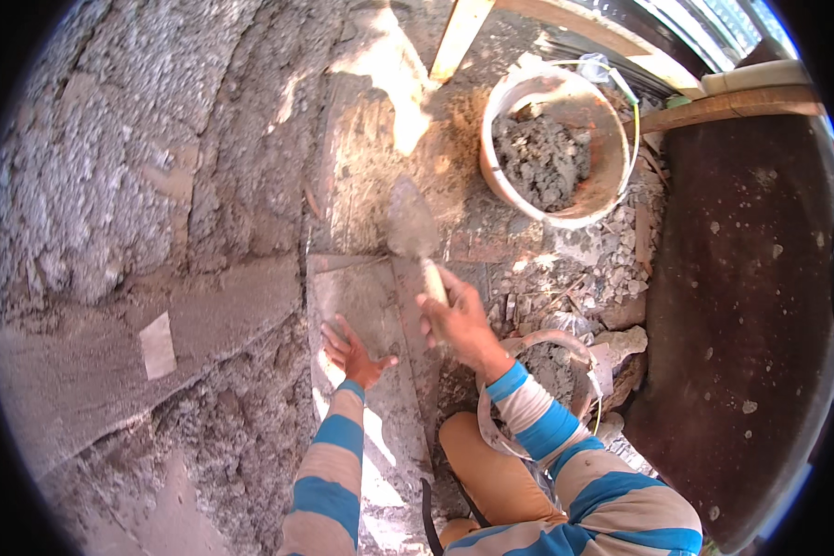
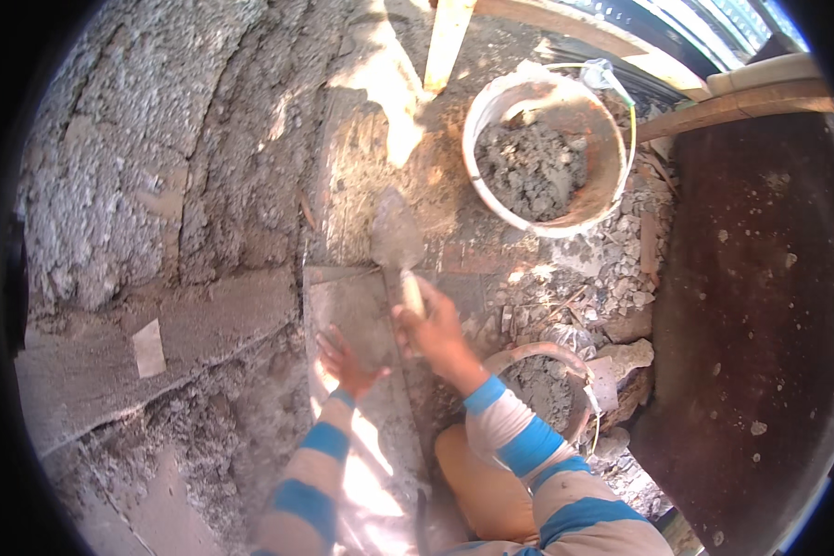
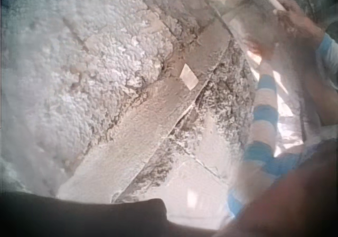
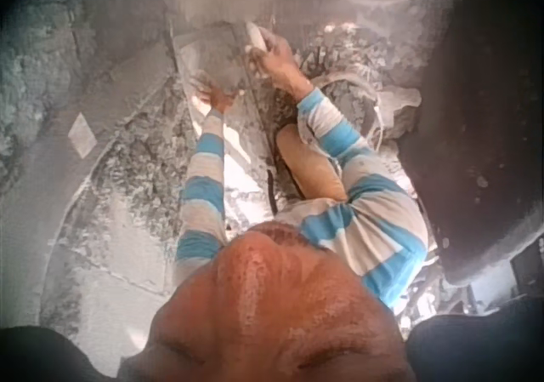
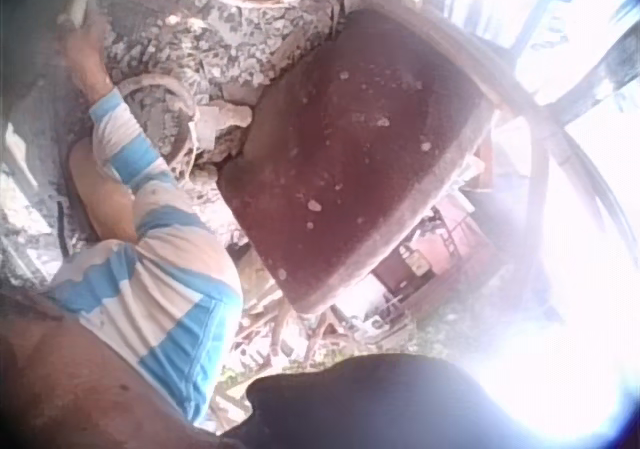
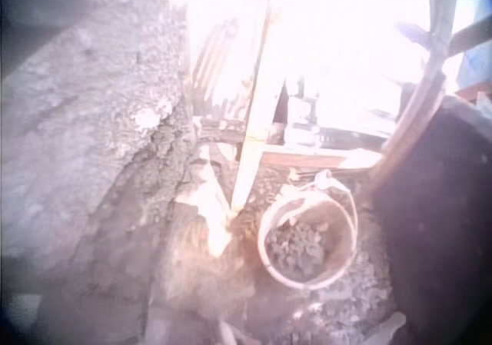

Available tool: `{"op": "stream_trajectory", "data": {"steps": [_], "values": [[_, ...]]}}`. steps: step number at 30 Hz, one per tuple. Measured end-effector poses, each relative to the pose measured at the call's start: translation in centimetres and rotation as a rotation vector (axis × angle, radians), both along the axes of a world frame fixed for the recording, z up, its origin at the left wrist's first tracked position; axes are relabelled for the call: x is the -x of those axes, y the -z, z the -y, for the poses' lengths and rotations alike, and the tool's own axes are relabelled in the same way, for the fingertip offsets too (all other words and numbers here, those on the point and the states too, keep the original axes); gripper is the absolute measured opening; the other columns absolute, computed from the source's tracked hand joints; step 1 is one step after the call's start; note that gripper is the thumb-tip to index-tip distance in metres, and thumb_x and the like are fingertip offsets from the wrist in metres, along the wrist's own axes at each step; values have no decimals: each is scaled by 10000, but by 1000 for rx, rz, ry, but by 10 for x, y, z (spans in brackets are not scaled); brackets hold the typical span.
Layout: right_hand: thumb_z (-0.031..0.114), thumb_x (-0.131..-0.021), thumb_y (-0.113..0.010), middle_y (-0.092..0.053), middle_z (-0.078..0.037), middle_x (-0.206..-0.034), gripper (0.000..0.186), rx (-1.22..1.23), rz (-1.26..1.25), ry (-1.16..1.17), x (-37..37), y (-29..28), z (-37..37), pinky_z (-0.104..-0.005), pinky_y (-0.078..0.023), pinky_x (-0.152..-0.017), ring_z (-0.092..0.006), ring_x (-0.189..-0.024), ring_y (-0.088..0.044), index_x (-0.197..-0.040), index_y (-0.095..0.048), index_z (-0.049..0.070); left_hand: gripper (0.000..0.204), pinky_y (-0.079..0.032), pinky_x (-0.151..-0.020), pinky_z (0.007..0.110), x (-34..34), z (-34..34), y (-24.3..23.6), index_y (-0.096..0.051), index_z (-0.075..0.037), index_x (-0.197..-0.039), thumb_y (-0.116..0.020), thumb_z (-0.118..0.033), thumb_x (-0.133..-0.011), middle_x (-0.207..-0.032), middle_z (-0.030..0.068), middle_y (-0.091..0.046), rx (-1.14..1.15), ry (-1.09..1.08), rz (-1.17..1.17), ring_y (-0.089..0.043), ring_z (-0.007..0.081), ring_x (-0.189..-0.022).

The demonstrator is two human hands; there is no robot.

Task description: The person scoops cement from a bucket using a trowel and applies it to a rough wall surface. They spread and smooth the cement over the wall, repeatedly scooping more material as needed.

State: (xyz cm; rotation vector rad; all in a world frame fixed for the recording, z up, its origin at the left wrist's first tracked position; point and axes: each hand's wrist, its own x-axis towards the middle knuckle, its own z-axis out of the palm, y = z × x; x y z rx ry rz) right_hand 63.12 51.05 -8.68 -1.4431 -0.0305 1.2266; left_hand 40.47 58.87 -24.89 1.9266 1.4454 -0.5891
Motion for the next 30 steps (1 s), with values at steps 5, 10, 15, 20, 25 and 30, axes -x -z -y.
{"op": "stream_trajectory", "data": {"steps": [5,10,15,20,25,30], "values": [[52,-971,-633,-599,-25,-765,519,51,86,-10,-23,-20,24,-277,-439,-421,-116,-503,-550,-1467,-497,-21,1545,58,-1201,679,2,-2,-12,254,-173,-1608,-932,-521,-681,-1649,295,270,-5,-7,-7,175,526,-1532],[83,-1001,-642,-591,-23,-755,534,118,179,-58,-42,-14,56,-278,-443,-403,-113,-519,-565,-1496,-478,-29,979,-26,-1208,669,-26,-2,-13,-194,-99,-1646,-654,-592,-937,-1703,222,-99,-454,48,135,-62,460,-1558],[147,-983,-643,-610,-4,-754,491,72,246,-9,-45,16,23,-269,-443,-428,-104,-540,-584,-1452,-563,26,640,-78,-1230,625,-74,-70,3,-329,-109,-1598,-459,-451,-1072,-1677,147,-249,-627,189,226,-149,361,-1560],[102,-1013,-611,-582,-46,-822,447,-12,108,147,-70,34,-66,-285,-418,-385,-134,-513,-570,-1436,-546,-25,649,-106,-1247,595,-86,-85,29,-337,-135,-1595,-440,-494,-1065,-1659,125,-296,-628,255,199,-181,330,-1558],[80,-982,-617,-608,-79,-797,238,-119,30,347,-116,61,-160,-293,-418,-366,-162,-490,-577,-1188,-632,-38,674,-94,-1237,570,-89,-88,26,-362,-102,-1574,-485,-474,-1026,-1625,129,-348,-613,255,175,-220,338,-1537],[73,-956,-628,-622,-105,-746,164,-111,16,423,-158,70,-212,-301,-439,-352,-175,-476,-583,-1058,-662,-52,691,-91,-1229,580,-88,-90,27,-363,-108,-1574,-485,-493,-1015,-1636,131,-340,-582,259,140,-217,349,-1532]]}}
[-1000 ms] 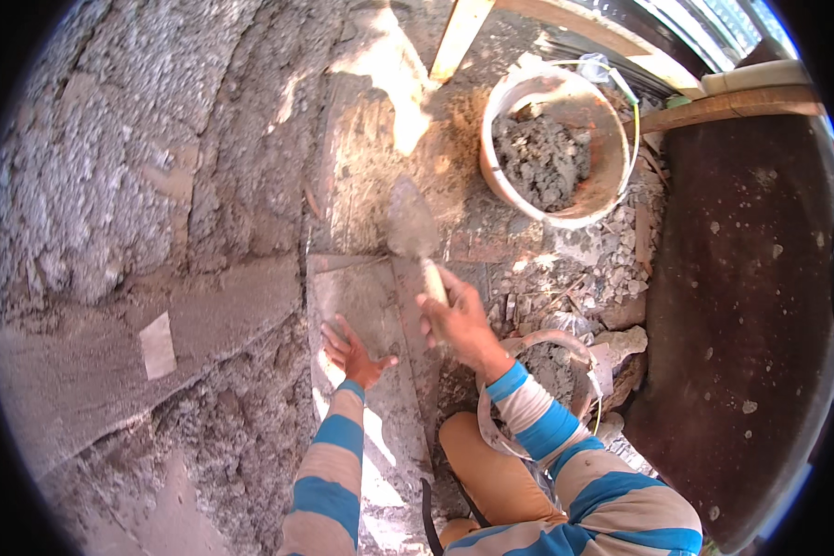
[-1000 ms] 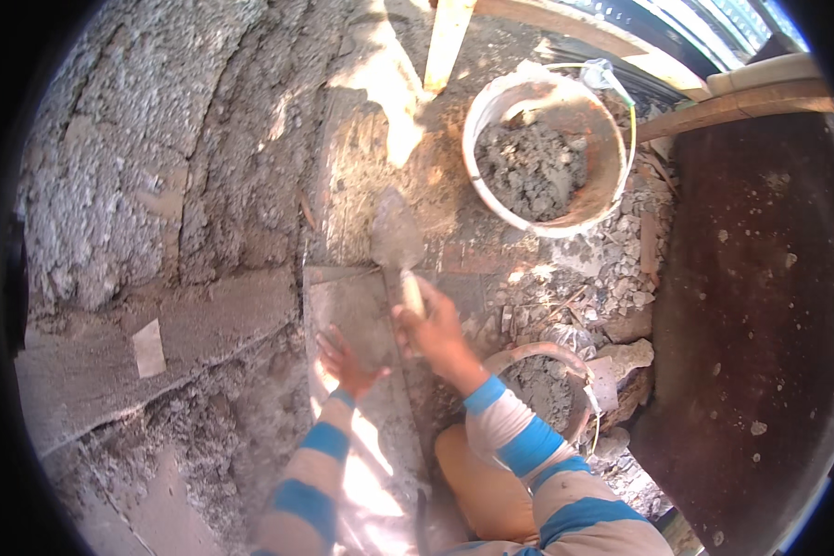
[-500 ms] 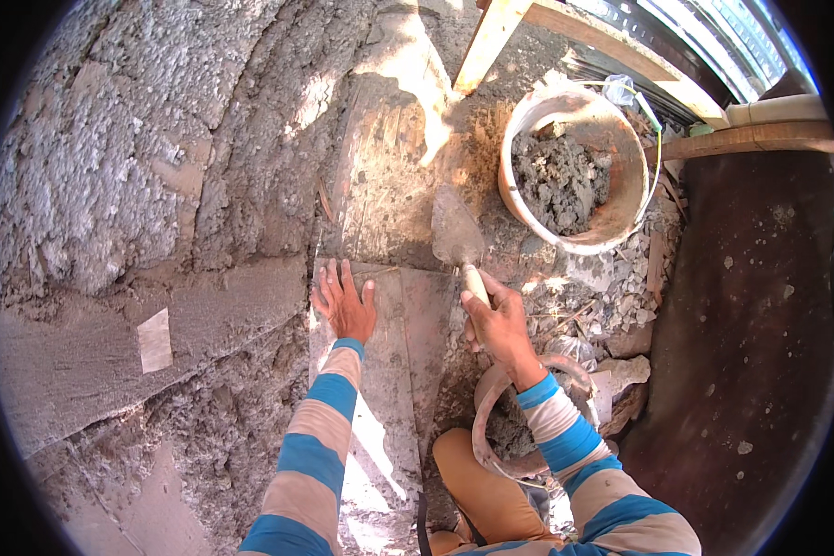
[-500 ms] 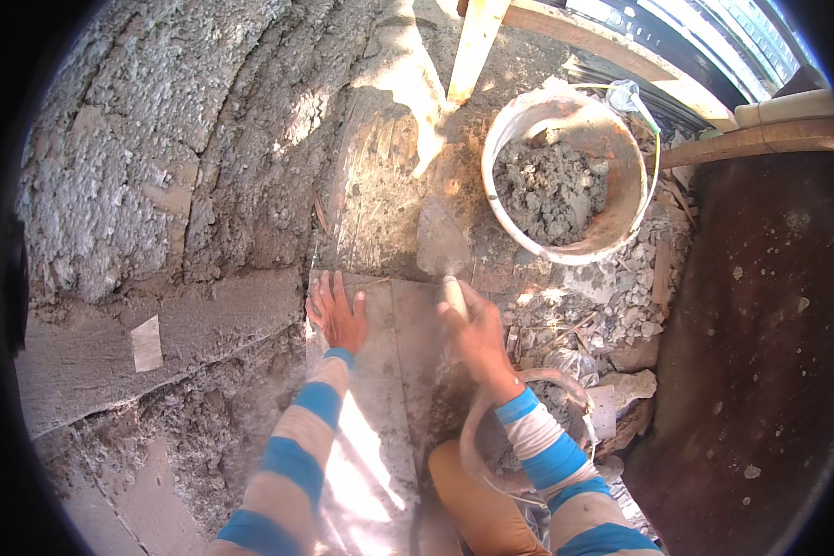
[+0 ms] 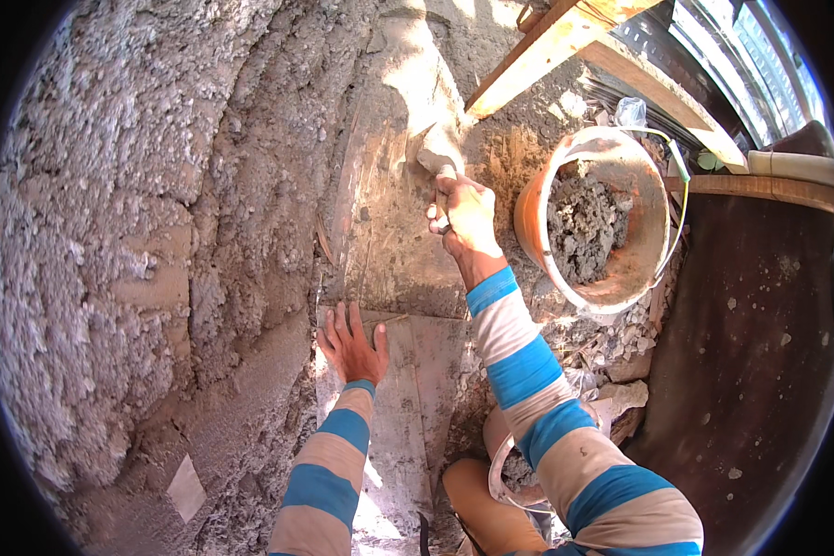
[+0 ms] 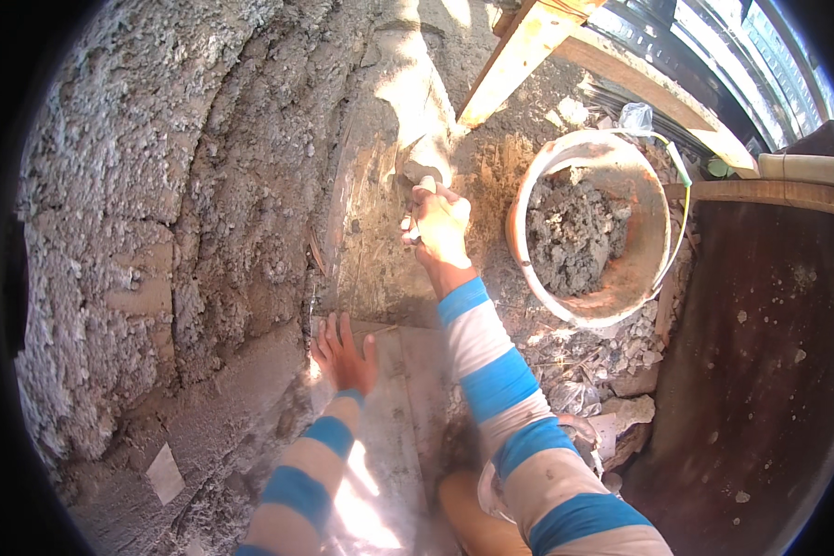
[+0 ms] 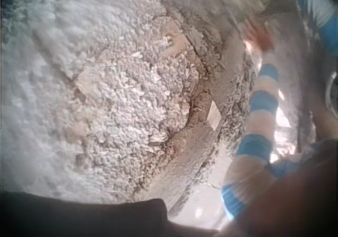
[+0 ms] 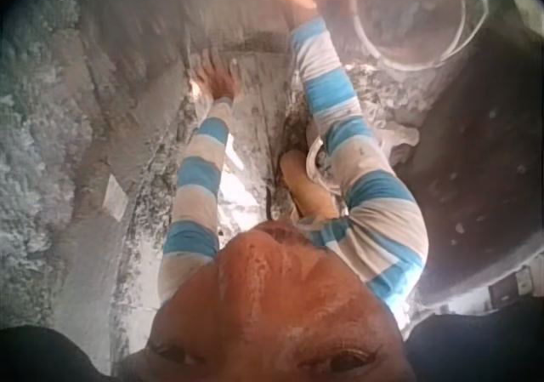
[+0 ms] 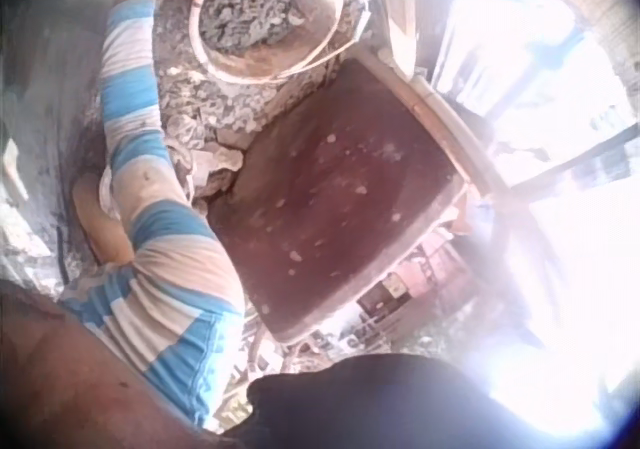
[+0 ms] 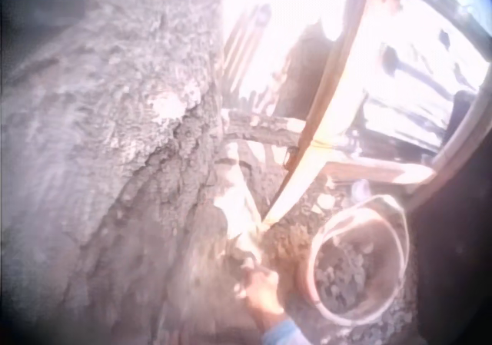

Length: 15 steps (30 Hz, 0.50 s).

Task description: The person scoops cement from a bucket using a trowel and applies it to a rough wall surface. They spread and smooth the cement over the wall, repeatedly scooping more material as needed.

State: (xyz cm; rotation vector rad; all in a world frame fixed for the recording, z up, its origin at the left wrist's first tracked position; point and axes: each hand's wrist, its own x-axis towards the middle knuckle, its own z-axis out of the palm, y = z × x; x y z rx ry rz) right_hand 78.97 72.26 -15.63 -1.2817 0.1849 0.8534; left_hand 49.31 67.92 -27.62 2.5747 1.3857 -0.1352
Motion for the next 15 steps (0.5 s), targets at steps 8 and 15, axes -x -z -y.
{"op": "stream_trajectory", "data": {"steps": [8,15], "values": [[67,-947,-653,-630,-90,-771,141,30,33,117,-47,47,-63,-339,-401,-318,-186,-440,-552,-1050,-660,-29,718,-29,-1233,621,1,-4,-3,-343,-110,-1596,-317,-589,-1063,-1640,159,-290,58,7,-76,-158,369,-1535],[132,-1005,-604,-529,-46,-586,222,36,261,203,-117,87,-149,-345,-378,-320,-164,-376,-489,-821,-567,13,729,-63,-1251,597,-2,-8,-5,-319,-107,-1592,-269,-589,-1047,-1663,186,-279,156,-20,-135,-133,365,-1563]]}}
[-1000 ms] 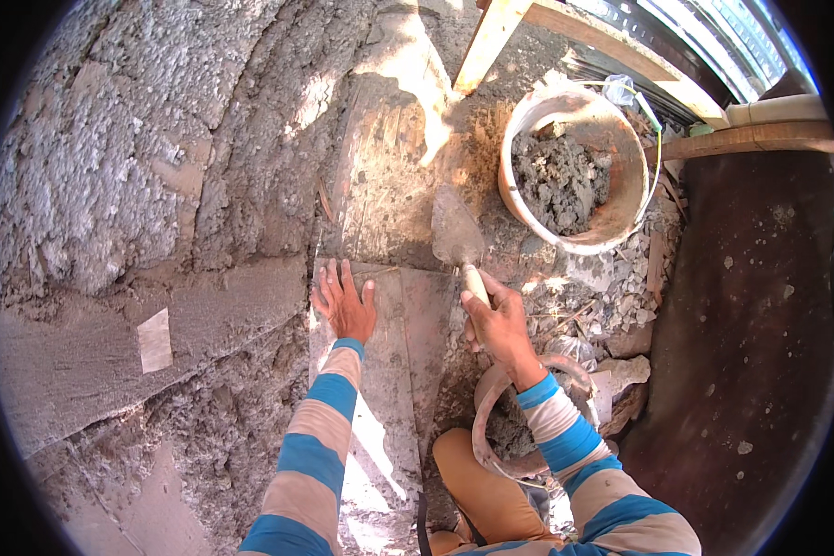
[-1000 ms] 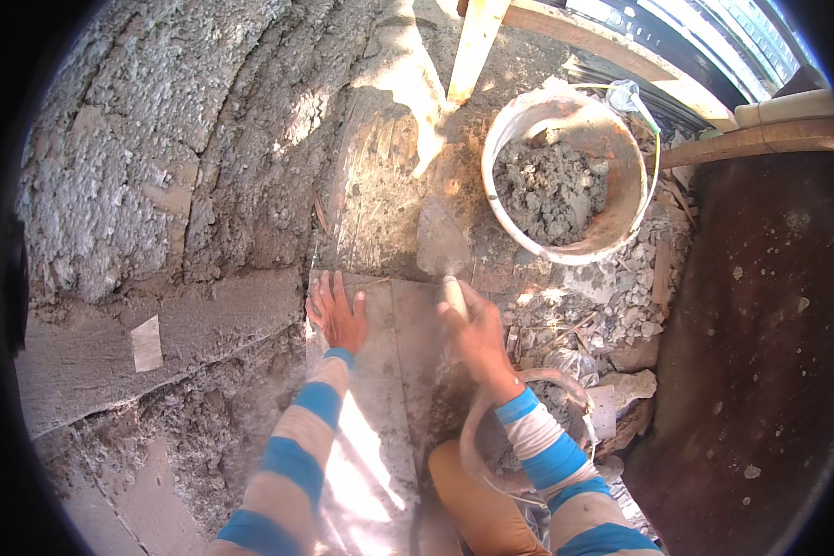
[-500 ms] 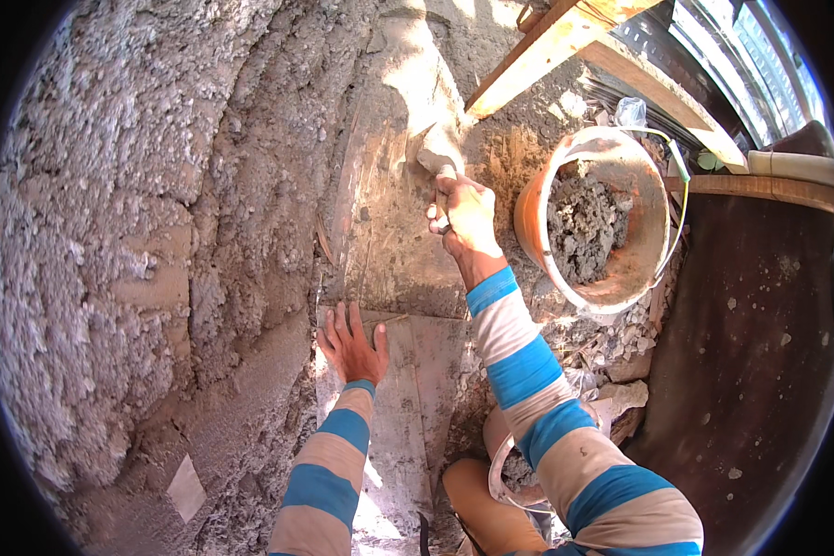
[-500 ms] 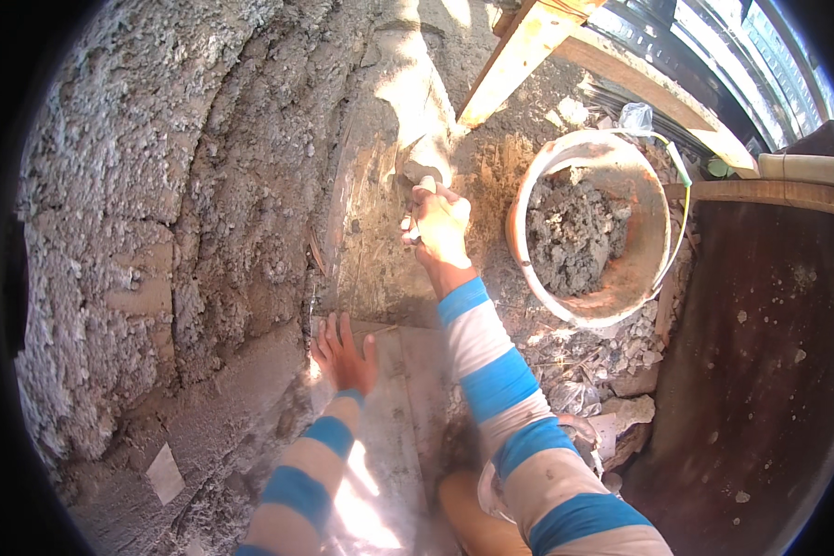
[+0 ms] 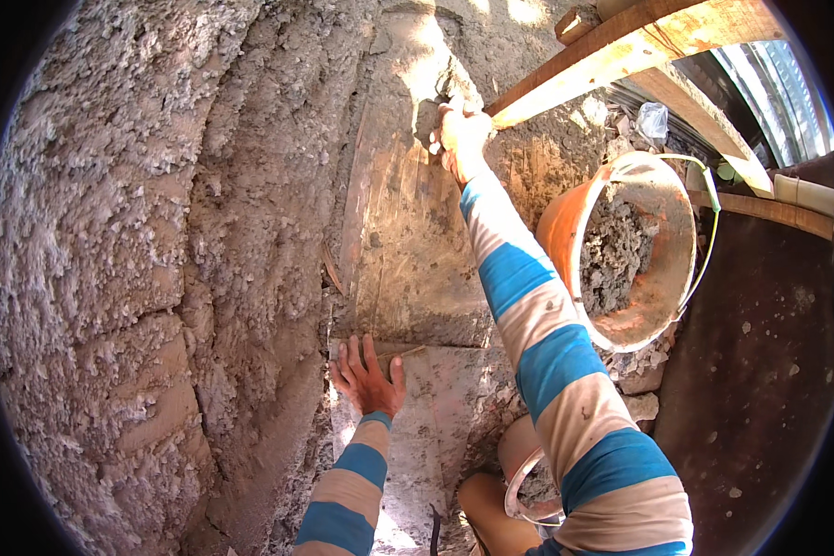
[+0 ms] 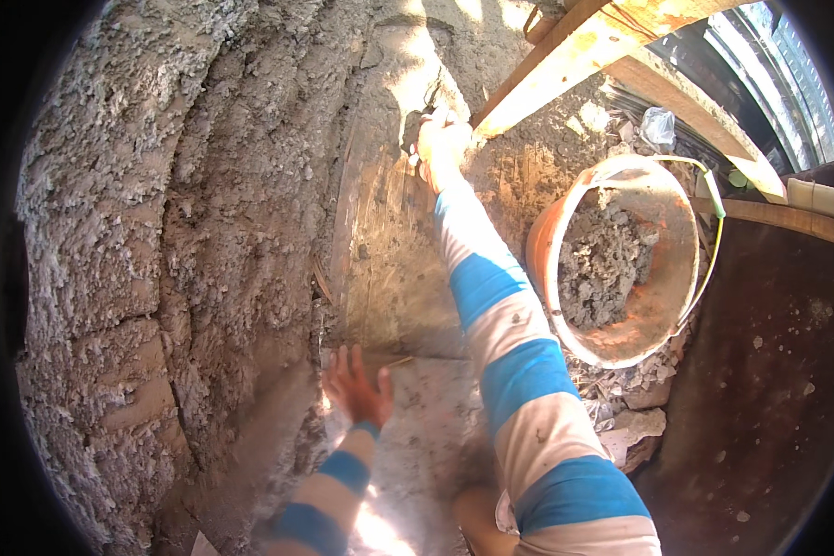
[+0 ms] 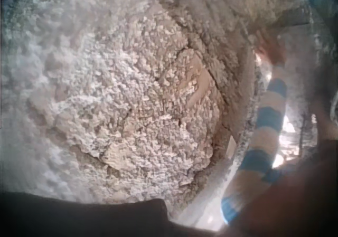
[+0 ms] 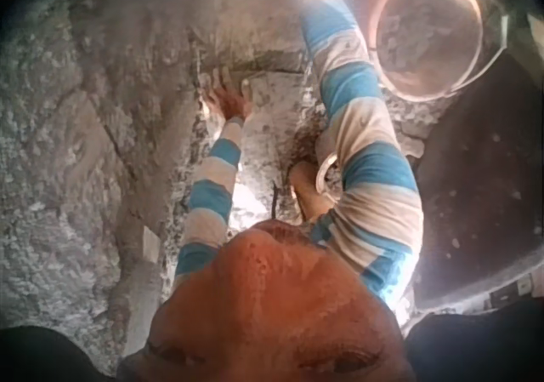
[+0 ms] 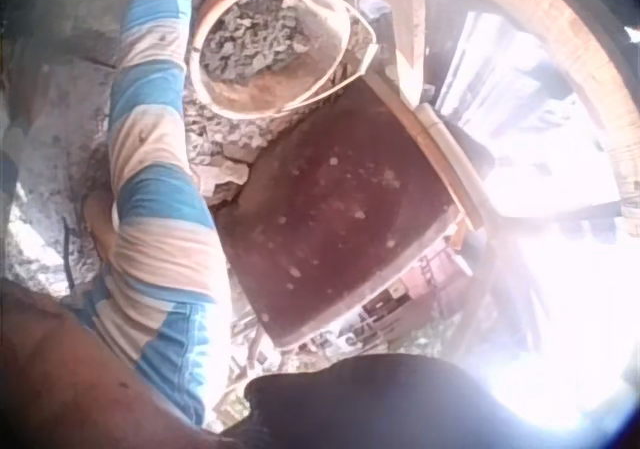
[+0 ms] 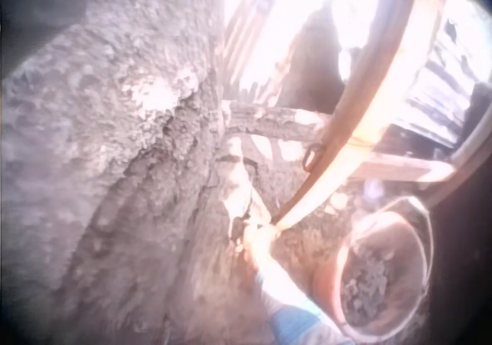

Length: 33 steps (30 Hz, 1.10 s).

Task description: The person scoops cement from a bucket using a trowel and applies it to a rough wall surface. They spread and smooth the cement over the wall, repeatedly scooping more material as needed.

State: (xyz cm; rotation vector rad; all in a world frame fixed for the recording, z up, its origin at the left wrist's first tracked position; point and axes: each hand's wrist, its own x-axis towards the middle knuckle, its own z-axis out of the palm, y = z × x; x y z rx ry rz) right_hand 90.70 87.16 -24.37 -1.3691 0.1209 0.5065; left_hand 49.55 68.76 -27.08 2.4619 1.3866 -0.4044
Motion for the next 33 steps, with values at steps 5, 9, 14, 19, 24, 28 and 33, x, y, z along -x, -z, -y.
{"op": "stream_trajectory", "data": {"steps": [5,9,14,19,24,28,33], "values": [[145,-1011,-560,-490,-10,-607,202,-51,461,-43,0,54,-16,-318,-398,-389,-134,-420,-473,-823,-512,90,708,-81,-1231,613,1,2,3,-376,-102,-1570,-318,-576,-1047,-1634,158,-323,-83,11,91,-161,363,-1543],[97,-987,-559,-492,-8,-633,158,170,713,-15,-5,54,-1,-329,-398,-405,-120,-448,-469,-836,-517,81,713,-32,-1225,618,2,2,6,-382,-89,-1568,-346,-584,-1055,-1615,184,-324,-113,33,125,-158,381,-1535],[112,-949,-629,-579,-82,-798,146,242,767,-10,36,17,36,-349,-467,-679,-165,-735,-537,-975,-597,-28,714,-58,-1219,629,2,4,6,-376,-89,-1573,-340,-584,-1059,-1609,185,-330,-112,31,85,-166,381,-1533],[91,-964,-674,-594,-14,-754,264,242,663,-185,106,-21,102,-264,-417,-465,-76,-542,-516,-1165,-612,-68,709,-96,-1216,625,2,3,2,-390,-80,-1562,-342,-580,-1061,-1608,183,-329,-161,41,139,-195,386,-1523],[120,-957,-686,-706,-233,-1206,495,174,231,-358,169,-139,195,-368,-515,-975,-246,-1087,-662,-1375,-568,-115,678,-127,-1211,624,-3,7,-2,-401,-76,-1551,-362,-549,-1068,-1609,173,-313,-191,61,114,-202,386,-1517],[110,-961,-692,-639,-258,-1363,546,273,244,-369,200,-191,272,-374,-445,-1107,-283,-1293,-591,-1429,-522,-114,649,-142,-1208,625,-3,9,-1,-390,-97,-1555,-353,-535,-1078,-1610,159,-313,-242,82,134,-211,380,-1514],[89,-964,-696,-578,-263,-1454,587,355,193,-282,209,-260,352,-393,-403,-1155,-287,-1378,-531,-1474,-480,-105,649,-151,-1228,616,-3,10,-3,-367,-134,-1580,-464,-470,-1033,-1668,131,-290,-176,12,69,-180,338,-1567]]}}
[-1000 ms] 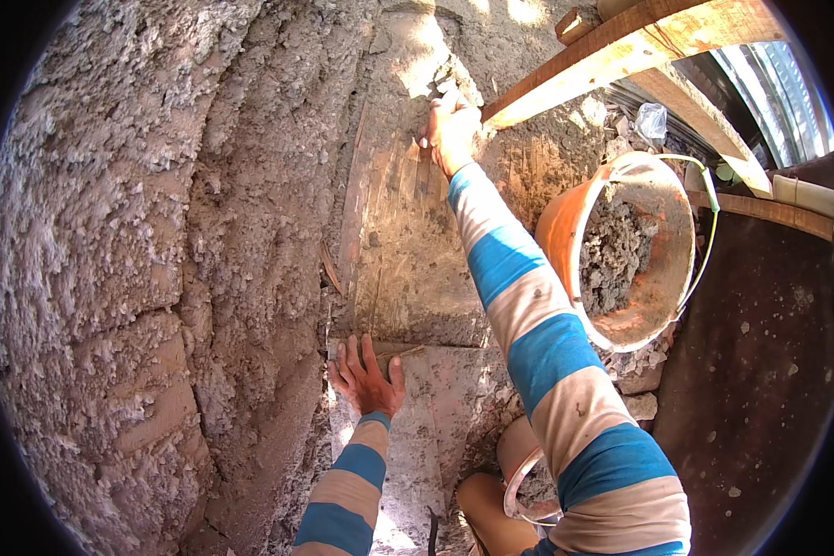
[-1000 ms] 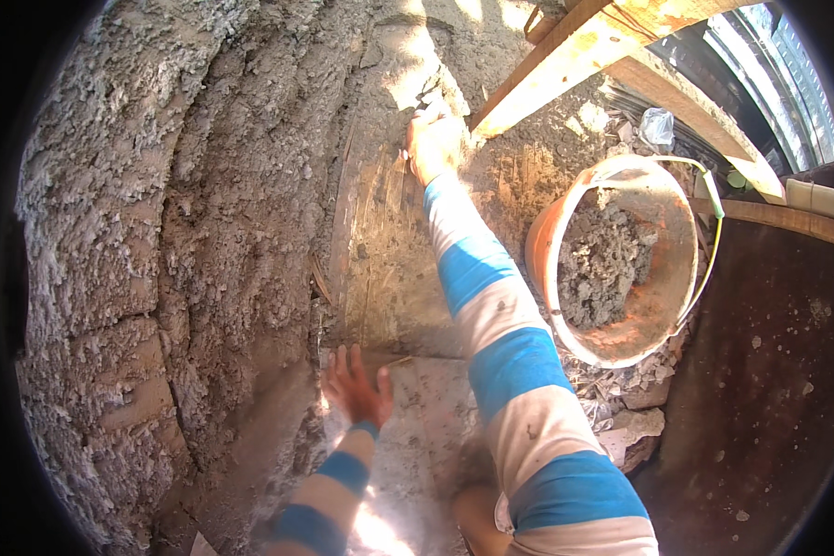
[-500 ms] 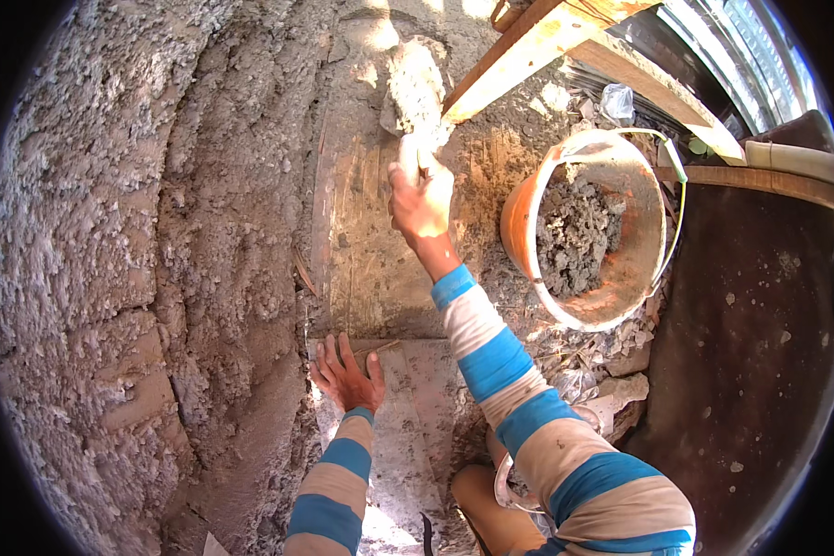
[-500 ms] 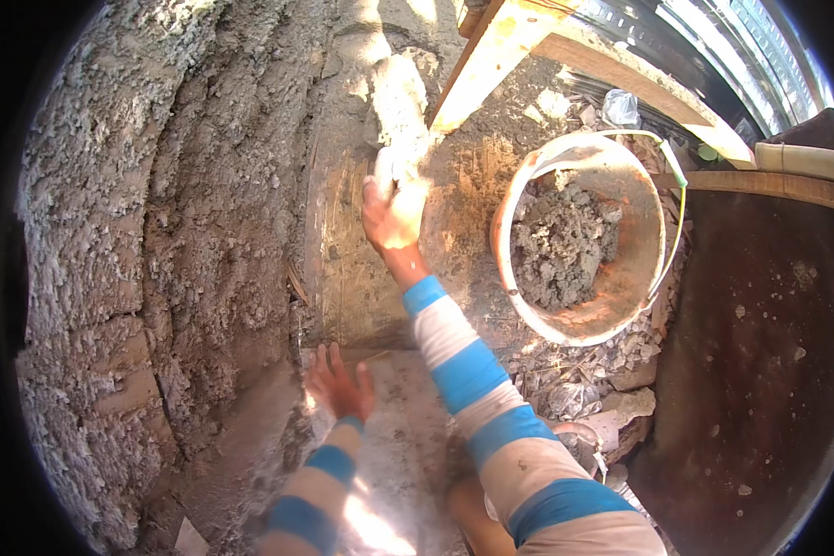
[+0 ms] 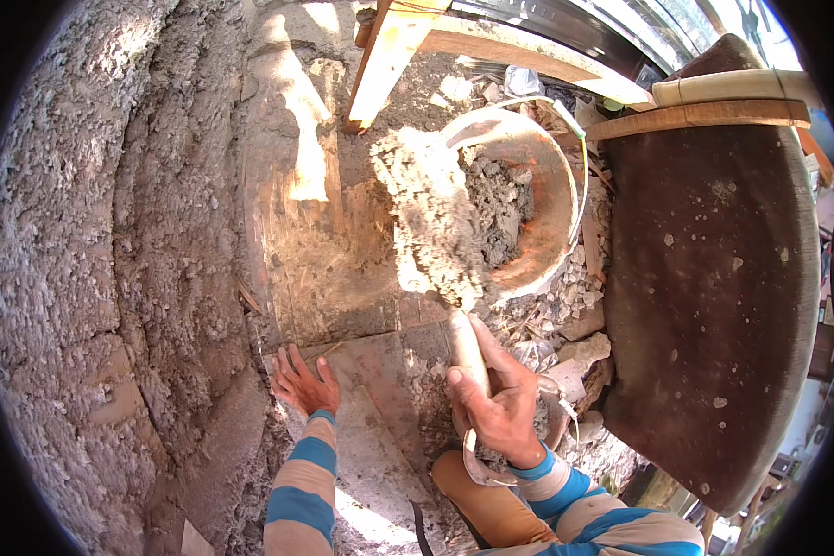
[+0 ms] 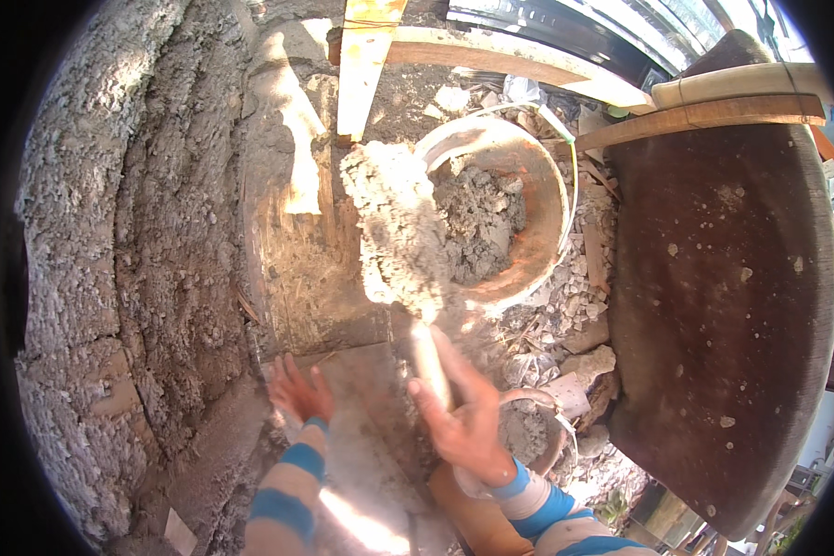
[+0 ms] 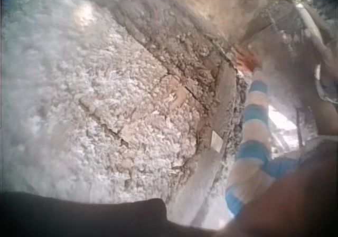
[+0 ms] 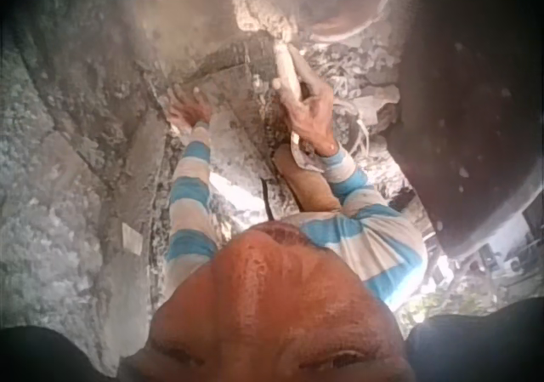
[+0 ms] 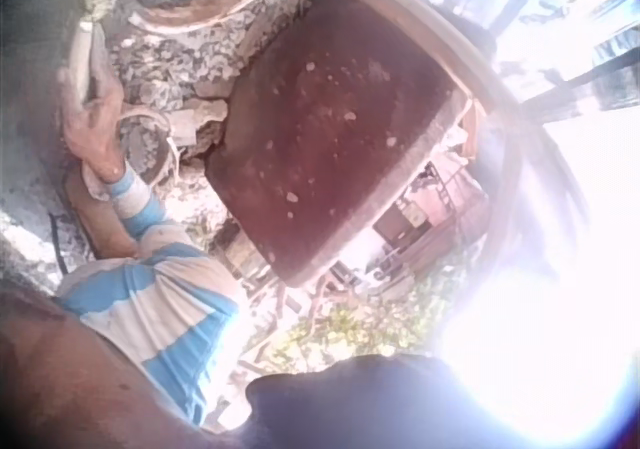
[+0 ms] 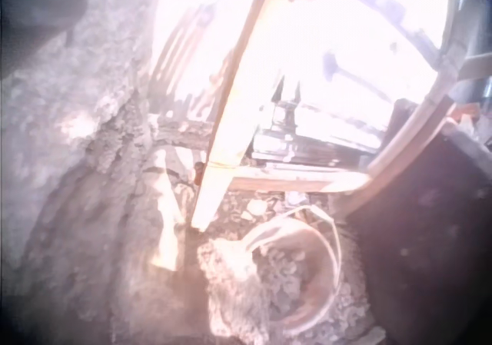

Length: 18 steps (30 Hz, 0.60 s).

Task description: The person scoops cement from a bucket using a trowel and applies it to a rough wall surface. They spread and smooth the cement over the wall, repeatedly scooping more material as needed.

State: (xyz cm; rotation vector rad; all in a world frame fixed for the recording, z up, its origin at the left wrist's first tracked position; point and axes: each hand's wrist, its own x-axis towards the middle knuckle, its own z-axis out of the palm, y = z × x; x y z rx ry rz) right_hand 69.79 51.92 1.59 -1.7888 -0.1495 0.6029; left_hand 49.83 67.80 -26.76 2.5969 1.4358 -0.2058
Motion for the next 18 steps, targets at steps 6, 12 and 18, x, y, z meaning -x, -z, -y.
{"op": "stream_trajectory", "data": {"steps": [6,12,18], "values": [[40,-923,-676,-672,-245,-1269,575,324,504,-23,-37,-11,34,-398,-545,-945,-322,-1088,-691,-1460,-510,-85,638,-146,-1211,609,-3,3,-1,-362,-110,-1572,-331,-529,-1093,-1619,155,-302,-57,48,24,-183,364,-1530],[67,-928,-600,-612,-295,-1356,459,871,730,-96,-63,10,18,-493,-553,-911,-514,-1055,-645,-1370,-598,-58,640,-151,-1210,612,-1,3,-1,-361,-107,-1572,-337,-529,-1092,-1622,157,-302,-51,58,14,-193,367,-1528],[35,-931,-653,-622,-307,-1351,501,626,853,107,-72,9,37,-482,-499,-1026,-423,-1124,-663,-1400,-549,-109,649,-141,-1213,614,3,-1,1,-355,-104,-1577,-355,-529,-1086,-1636,158,-286,-44,51,-4,-184,365,-1533]]}}
